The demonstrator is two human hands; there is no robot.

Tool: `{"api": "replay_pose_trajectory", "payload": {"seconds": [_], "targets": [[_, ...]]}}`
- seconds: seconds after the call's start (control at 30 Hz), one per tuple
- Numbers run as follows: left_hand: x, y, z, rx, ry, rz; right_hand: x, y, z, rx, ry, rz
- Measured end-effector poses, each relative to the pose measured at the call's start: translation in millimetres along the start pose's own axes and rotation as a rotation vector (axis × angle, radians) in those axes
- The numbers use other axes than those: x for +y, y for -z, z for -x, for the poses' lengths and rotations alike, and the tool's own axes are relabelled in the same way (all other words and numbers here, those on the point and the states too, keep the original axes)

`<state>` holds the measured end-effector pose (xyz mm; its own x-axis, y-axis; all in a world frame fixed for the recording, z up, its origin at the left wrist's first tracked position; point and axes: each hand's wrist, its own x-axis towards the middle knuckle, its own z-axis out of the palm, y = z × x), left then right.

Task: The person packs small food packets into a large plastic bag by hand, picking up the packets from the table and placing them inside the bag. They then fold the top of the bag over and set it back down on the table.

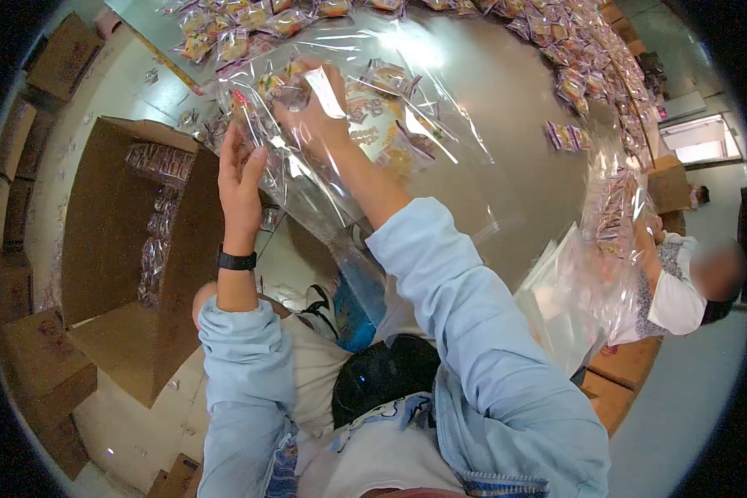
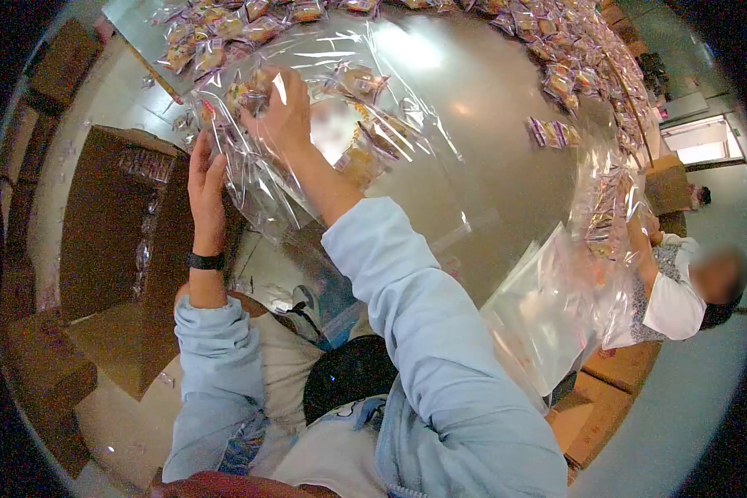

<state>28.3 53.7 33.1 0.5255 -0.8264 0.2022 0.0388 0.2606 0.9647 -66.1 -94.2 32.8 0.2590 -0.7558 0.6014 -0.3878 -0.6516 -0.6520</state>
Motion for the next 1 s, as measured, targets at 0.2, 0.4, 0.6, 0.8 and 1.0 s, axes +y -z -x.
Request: {"api": "replay_pose_trajectory", "payload": {"seconds": [0.2, 0.4, 0.6, 0.8, 1.0], "targets": [[-0.4, 24.8, -10.2, 0.035, 0.051, -0.058, -29.0, 5.7, 5.0, 0.098, 0.144, -0.259], [17.8, 37.6, -21.0, 0.123, 0.18, 0.117, 1.9, -15.5, 7.4, 0.082, 0.119, -0.252], [15.6, 36.2, -20.5, 0.097, 0.214, 0.077, -12.7, -4.7, 14.2, 0.11, 0.036, 0.195], [12.4, 31.7, -23.0, 0.065, 0.233, 0.123, -5.8, 3.4, 12.7, 0.105, 0.068, 0.214], [11.2, 33.4, -21.1, 0.068, 0.214, 0.112, -16.5, 5.6, 11.1, 0.037, 0.061, 0.041]]}}
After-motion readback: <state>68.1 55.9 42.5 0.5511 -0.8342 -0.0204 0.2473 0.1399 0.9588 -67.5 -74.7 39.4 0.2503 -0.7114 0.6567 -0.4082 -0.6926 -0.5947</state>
